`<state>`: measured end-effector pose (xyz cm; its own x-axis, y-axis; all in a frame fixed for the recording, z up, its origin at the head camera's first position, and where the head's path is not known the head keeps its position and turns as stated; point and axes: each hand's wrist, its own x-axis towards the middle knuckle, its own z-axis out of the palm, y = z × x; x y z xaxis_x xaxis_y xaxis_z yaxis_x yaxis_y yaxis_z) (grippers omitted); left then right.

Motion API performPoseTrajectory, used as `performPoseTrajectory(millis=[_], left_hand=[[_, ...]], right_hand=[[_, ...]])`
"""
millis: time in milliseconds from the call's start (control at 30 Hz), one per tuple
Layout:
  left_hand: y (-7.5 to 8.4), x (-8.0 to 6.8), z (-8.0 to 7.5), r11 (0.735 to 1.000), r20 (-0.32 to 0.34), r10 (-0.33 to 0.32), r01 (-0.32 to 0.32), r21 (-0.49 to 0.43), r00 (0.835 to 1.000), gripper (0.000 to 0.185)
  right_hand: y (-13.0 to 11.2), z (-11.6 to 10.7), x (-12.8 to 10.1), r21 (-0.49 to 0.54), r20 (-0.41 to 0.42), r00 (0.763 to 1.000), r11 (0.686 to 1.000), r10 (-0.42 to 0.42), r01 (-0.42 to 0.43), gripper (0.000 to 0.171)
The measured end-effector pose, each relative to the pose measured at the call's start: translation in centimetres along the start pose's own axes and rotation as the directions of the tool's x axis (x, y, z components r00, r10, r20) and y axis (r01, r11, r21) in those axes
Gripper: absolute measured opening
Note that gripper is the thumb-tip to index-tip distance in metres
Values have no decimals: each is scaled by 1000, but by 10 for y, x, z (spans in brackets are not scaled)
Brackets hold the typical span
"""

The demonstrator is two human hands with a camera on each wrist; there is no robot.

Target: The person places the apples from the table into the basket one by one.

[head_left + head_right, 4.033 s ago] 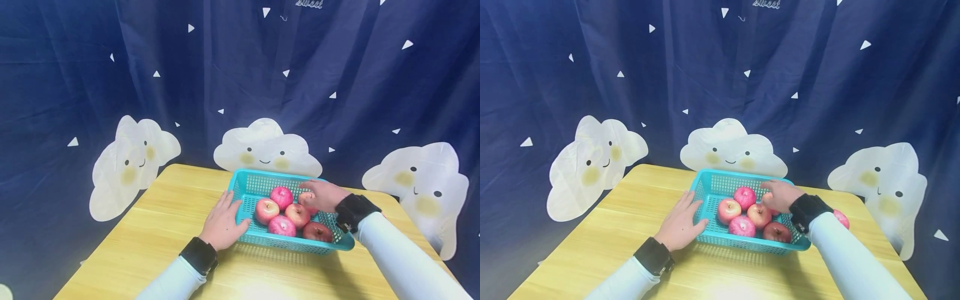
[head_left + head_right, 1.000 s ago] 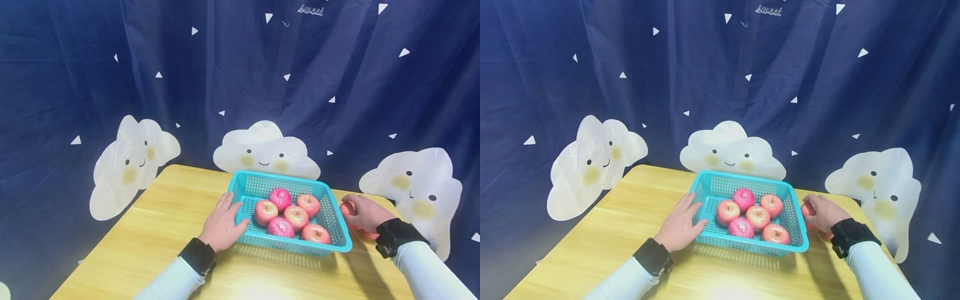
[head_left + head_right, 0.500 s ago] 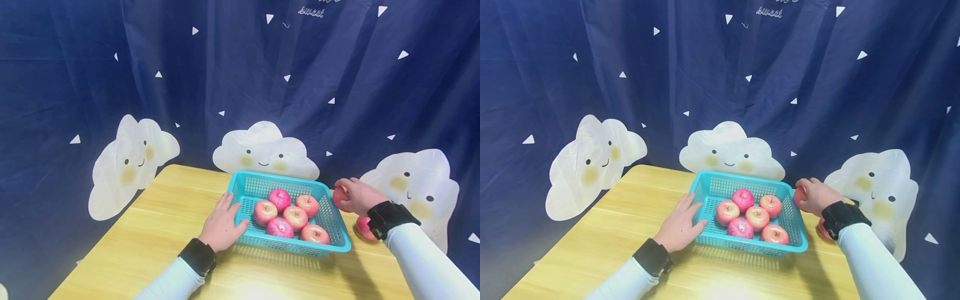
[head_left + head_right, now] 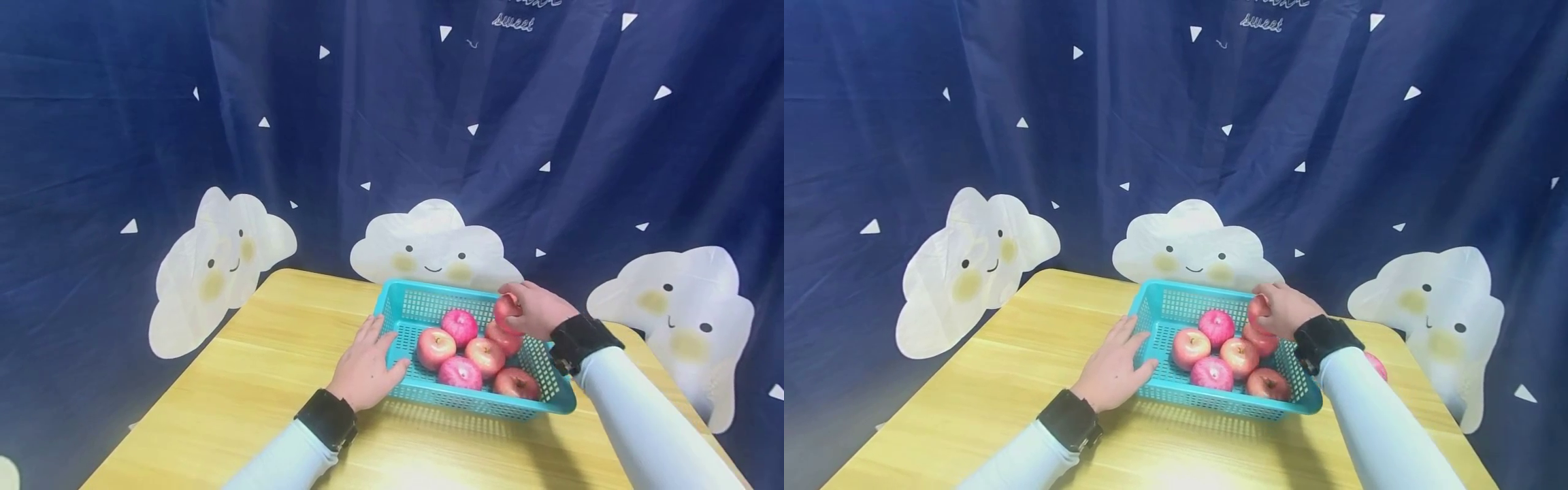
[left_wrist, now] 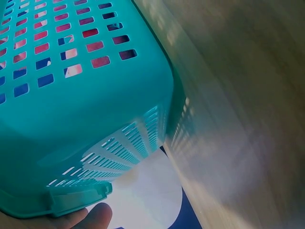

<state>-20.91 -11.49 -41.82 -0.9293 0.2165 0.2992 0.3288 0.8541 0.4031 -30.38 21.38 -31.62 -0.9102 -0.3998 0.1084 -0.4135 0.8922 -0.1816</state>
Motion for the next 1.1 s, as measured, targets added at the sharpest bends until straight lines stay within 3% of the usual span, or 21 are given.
performPoseTrajectory(millis=[433,633,1100], left_hand=[[-3,0,0,1000,5,-3,3,4,1000,61],[-2,1,0,1000,-1,12,-12,-1,1000,63],[-1,-1,0,999,-24,23,-23,-22,999,59]], right_hand=[[-40,26,40,57,7,996,994,-89,89,50],[-51,36,55,73,-33,986,983,-166,168,47],[-88,66,81,5,-45,983,984,-177,177,50]])
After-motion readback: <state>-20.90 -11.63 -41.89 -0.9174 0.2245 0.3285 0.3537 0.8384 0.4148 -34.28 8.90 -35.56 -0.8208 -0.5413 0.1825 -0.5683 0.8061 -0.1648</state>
